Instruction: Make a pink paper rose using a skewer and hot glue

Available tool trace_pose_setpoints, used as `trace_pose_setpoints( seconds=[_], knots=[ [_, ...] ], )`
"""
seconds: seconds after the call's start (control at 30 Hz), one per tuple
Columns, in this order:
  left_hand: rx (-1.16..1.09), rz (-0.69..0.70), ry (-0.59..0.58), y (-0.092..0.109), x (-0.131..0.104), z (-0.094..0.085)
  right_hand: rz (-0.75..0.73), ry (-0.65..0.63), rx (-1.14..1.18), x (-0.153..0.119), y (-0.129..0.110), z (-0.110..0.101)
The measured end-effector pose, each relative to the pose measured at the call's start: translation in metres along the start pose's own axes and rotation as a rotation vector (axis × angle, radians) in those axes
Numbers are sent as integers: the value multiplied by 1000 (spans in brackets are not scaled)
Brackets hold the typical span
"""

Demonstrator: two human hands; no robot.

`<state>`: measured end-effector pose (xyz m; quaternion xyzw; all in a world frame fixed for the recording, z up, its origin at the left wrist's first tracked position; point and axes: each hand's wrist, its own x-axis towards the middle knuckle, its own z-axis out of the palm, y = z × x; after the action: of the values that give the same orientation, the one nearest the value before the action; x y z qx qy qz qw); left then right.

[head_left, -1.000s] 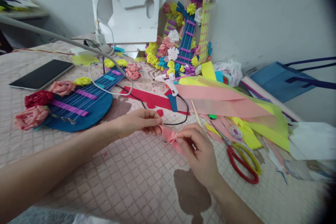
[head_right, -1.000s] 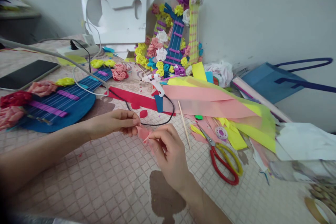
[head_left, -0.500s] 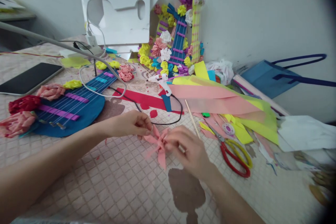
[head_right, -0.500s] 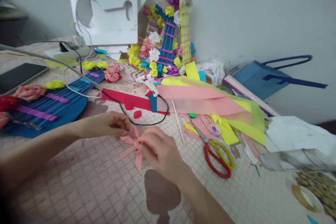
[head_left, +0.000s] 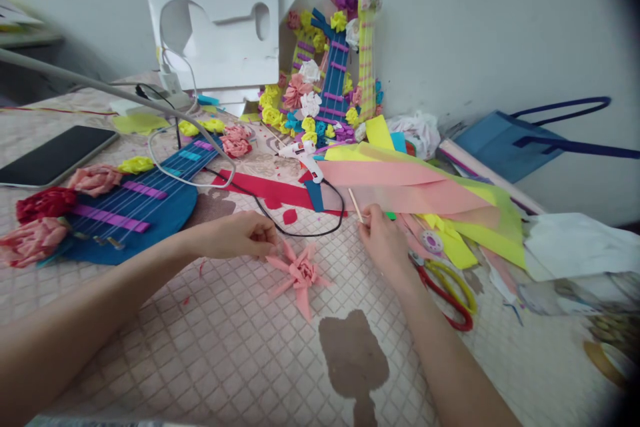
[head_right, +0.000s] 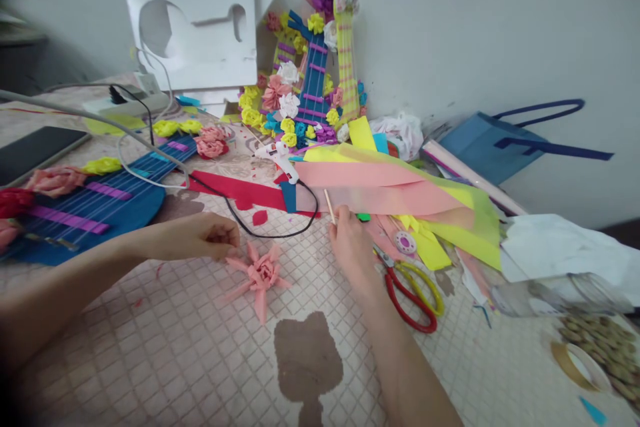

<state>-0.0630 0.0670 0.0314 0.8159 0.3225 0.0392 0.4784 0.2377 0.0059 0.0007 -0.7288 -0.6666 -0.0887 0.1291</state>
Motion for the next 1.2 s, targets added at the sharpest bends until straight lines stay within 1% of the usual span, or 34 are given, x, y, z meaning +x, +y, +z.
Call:
trace_pose_setpoints(
  seconds=[0.07, 0.13, 0.17, 0.23, 0.3, 0.33, 0.37, 0.47, 0.53, 0.6, 0.63, 0.77, 0.87, 1.03, 1.2],
  knots=[
    [27, -2, -3, 0, 0, 0, 9, -3, 3, 1, 0, -1],
    [36, -7, 18, 1, 1, 1, 16, 39, 37, 1, 0, -5],
    [37, -8, 60, 3, 1, 1, 21, 77, 71, 0, -1, -8],
    [43, -5, 189, 6, 2, 3, 29, 166, 183, -1, -3, -14],
    [57, 8, 300, 9, 3, 6, 32, 218, 365, -4, -8, -21],
    [63, 12, 323, 11, 4, 7, 31, 203, 480, -6, -12, -24],
    [63, 15, 327, 11, 4, 10, 26, 159, 602, -8, -16, -26],
    [19, 16, 302, 9, 7, 18, 5, -62, 897, -13, -32, -30],
    [-34, 20, 301, 6, 9, 23, 6, -202, 954, -17, -43, -30],
    [-81, 23, 307, 2, 11, 27, 13, -301, 911, -19, -52, -30],
    [-98, 26, 310, 0, 12, 28, 6, -330, 873, -19, -56, -30],
    [-150, 37, 302, -3, 15, 31, -71, -342, 763, -18, -65, -27],
    [-191, 49, 291, -3, 16, 31, -96, -364, 760, -17, -69, -24],
    [-246, 68, 292, 1, 16, 31, -79, -413, 890, -18, -74, -24],
    [-255, 54, 309, 3, 15, 29, -73, -401, 1053, -18, -71, -26]
  ],
)
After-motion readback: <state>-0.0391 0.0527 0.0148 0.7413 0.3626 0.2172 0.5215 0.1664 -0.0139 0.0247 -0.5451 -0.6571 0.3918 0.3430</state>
